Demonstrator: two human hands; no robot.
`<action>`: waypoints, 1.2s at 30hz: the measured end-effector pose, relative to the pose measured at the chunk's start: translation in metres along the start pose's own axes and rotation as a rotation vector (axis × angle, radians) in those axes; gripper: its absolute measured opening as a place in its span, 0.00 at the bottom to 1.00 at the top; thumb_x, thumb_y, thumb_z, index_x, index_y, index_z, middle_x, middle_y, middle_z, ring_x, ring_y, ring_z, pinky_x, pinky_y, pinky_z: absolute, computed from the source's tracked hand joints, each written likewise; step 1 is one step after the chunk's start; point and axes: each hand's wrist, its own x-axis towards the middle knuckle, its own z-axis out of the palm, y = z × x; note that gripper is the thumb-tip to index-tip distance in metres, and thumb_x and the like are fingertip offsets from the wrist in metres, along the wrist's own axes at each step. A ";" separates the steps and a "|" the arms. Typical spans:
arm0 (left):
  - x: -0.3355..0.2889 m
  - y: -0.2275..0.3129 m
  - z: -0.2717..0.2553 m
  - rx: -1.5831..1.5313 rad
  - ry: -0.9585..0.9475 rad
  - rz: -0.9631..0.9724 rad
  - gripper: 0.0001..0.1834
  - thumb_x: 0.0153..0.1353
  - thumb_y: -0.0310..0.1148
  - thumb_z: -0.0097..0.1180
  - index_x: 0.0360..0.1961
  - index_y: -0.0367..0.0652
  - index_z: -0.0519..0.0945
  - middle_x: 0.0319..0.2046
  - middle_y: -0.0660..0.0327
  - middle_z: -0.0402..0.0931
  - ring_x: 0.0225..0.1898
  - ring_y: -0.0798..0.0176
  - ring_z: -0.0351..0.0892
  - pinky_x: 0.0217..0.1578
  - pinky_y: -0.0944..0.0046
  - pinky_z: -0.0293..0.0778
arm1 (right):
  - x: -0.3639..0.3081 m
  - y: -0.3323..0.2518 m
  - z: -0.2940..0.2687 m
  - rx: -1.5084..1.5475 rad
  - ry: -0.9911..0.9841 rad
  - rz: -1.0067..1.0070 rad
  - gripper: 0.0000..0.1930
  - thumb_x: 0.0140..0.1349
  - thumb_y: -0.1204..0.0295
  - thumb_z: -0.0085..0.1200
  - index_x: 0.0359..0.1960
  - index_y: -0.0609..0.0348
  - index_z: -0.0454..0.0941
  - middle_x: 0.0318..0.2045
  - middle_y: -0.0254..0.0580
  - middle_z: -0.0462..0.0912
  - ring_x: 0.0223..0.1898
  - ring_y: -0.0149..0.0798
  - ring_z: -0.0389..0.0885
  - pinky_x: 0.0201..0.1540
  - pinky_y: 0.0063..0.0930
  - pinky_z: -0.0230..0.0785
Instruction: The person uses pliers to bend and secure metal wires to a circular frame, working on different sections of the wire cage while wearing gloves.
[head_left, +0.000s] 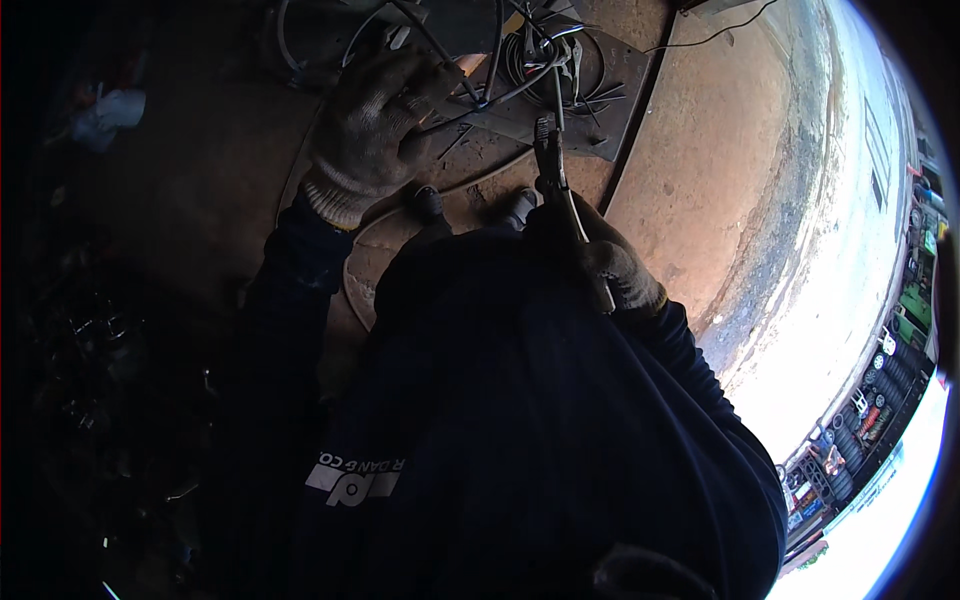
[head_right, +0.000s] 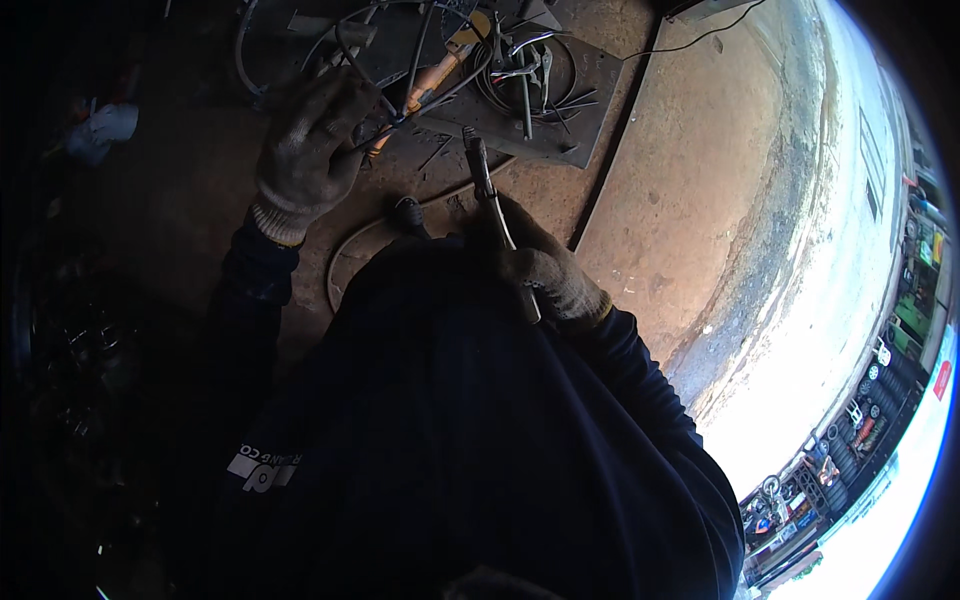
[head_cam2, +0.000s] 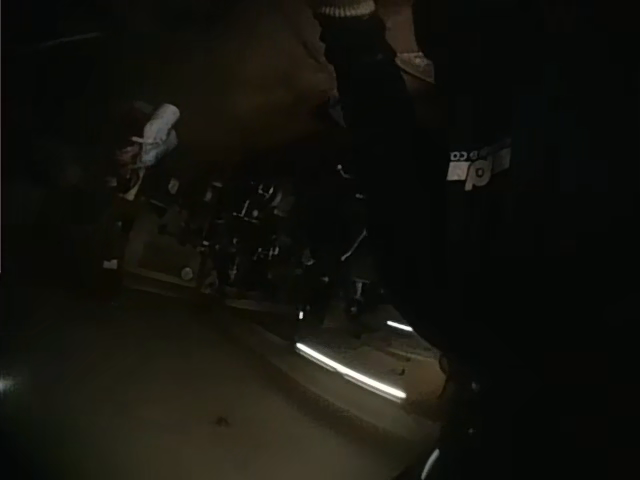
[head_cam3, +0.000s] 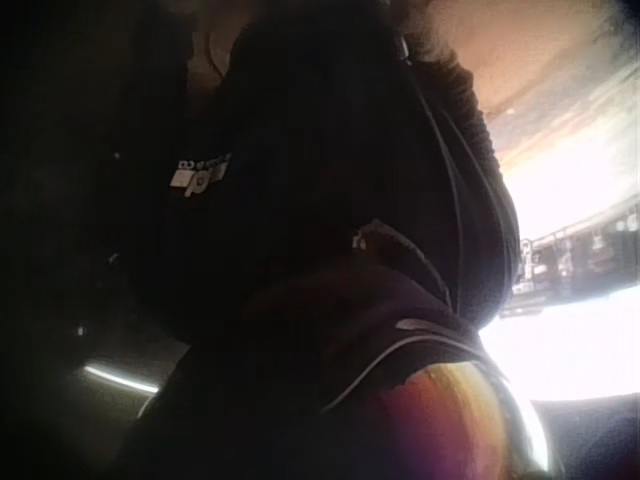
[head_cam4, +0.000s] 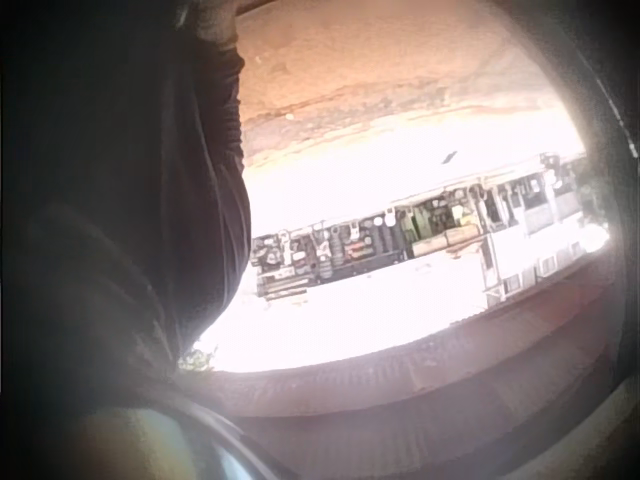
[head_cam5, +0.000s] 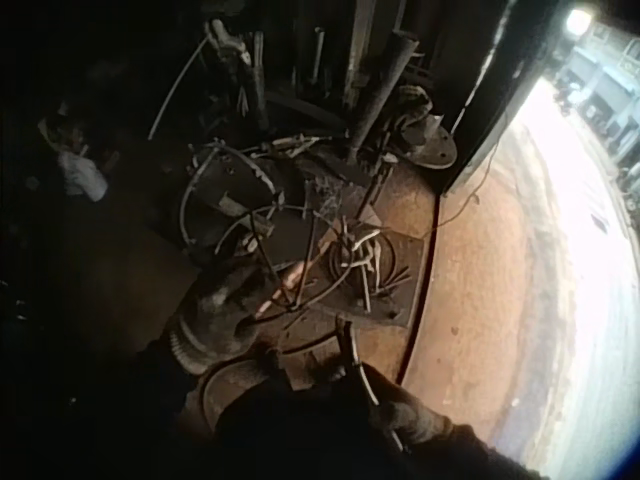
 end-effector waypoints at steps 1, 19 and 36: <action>0.001 -0.001 0.001 -0.006 0.006 0.001 0.36 0.46 0.20 0.61 0.62 0.48 0.78 0.56 0.54 0.76 0.59 0.49 0.77 0.59 0.49 0.76 | 0.003 -0.008 0.000 -0.019 -0.013 0.011 0.54 0.51 0.53 0.65 0.76 0.65 0.51 0.64 0.49 0.71 0.66 0.45 0.70 0.69 0.37 0.60; -0.002 0.002 0.000 -0.006 -0.027 -0.026 0.34 0.50 0.23 0.65 0.62 0.47 0.78 0.59 0.54 0.75 0.63 0.48 0.74 0.63 0.48 0.73 | 0.036 -0.030 0.021 -0.369 -0.090 0.020 0.52 0.54 0.51 0.65 0.75 0.66 0.54 0.59 0.50 0.76 0.60 0.42 0.75 0.64 0.37 0.68; 0.001 0.005 -0.003 0.006 -0.039 -0.044 0.36 0.46 0.17 0.58 0.61 0.48 0.79 0.54 0.54 0.77 0.59 0.49 0.76 0.63 0.47 0.72 | 0.040 -0.042 0.043 -0.517 -0.009 -0.075 0.43 0.58 0.57 0.65 0.71 0.68 0.62 0.62 0.60 0.74 0.65 0.53 0.74 0.68 0.42 0.68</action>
